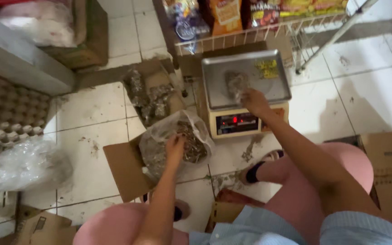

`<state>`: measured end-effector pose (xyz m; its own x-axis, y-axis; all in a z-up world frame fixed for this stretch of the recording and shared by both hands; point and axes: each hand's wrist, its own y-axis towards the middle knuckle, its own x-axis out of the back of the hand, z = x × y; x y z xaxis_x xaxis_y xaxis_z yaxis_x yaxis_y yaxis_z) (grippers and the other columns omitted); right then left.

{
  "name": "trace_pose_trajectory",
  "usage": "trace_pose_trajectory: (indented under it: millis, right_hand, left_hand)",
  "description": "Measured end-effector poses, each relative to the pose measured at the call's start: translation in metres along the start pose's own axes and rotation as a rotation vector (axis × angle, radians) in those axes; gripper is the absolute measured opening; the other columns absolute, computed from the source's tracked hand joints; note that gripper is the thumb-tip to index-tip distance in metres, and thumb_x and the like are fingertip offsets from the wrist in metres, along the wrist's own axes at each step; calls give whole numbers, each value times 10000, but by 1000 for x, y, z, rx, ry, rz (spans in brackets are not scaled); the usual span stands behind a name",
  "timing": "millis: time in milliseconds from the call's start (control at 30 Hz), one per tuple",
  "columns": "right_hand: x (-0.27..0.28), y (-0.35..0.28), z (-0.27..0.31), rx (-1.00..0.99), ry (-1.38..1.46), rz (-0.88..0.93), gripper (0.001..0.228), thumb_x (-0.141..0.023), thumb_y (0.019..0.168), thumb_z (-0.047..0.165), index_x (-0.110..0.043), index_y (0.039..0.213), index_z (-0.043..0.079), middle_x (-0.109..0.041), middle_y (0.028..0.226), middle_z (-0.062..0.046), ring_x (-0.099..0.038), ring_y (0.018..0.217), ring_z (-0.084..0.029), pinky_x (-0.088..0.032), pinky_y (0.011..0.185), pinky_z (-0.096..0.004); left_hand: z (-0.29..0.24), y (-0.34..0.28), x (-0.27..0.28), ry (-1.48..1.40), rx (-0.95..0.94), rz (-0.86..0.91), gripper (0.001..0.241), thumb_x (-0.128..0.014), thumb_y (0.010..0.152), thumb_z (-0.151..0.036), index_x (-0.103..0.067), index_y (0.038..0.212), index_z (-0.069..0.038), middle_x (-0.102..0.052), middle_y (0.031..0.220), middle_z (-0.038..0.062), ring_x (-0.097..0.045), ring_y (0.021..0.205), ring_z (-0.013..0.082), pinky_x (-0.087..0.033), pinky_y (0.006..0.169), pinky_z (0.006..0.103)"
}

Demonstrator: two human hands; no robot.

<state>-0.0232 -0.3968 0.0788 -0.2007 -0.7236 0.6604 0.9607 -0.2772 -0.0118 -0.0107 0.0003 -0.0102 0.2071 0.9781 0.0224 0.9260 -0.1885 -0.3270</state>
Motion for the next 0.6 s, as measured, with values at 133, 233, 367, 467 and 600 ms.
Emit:
trace_pose_trajectory:
  millis: [133, 233, 367, 467, 600]
  right_hand:
    - [24, -28, 19, -76, -293, 175, 716, -834, 720, 340, -561, 1314, 51, -747, 1040, -164, -684, 982, -398, -536, 815, -511]
    - [45, -37, 49, -252, -503, 199, 566, -751, 850, 316, -619, 1380, 164, -739, 1035, -199, -702, 988, -388, -551, 849, -498]
    - [58, -42, 59, -149, -356, 187, 550, -731, 838, 294, -618, 1355, 147, -785, 1029, -80, -719, 1007, -325, -556, 873, -473]
    - [49, -45, 52, -146, -359, 217, 555, -733, 819, 279, -629, 1351, 158, -770, 1074, -72, -717, 1020, -324, -558, 878, -472]
    - [34, -48, 55, -27, -472, 190, 624, -802, 794, 349, -611, 1345, 126, -674, 1238, -160, -666, 1065, -381, -540, 879, -498]
  left_hand:
    - [-10, -7, -15, 96, 27, 26, 229, -607, 986, -171, -684, 1146, -27, -695, 825, 66, -627, 651, 157, -519, 577, 321]
    - [-37, -24, -31, 17, 42, 80, 233, -593, 994, -157, -674, 1156, -10, -704, 860, 68, -654, 674, 145, -551, 602, 304]
    - [-52, -26, -54, -66, 117, 84, 234, -565, 996, -131, -647, 1186, -22, -693, 905, 53, -606, 667, 127, -499, 554, 291]
    - [-38, -16, -64, -257, 65, 187, 189, -593, 1005, -90, -618, 1168, 3, -644, 855, 72, -556, 643, 133, -427, 522, 276]
    - [-24, -11, -67, -128, 69, 138, 177, -585, 989, -107, -612, 1140, -19, -652, 853, 44, -587, 661, 119, -442, 525, 263]
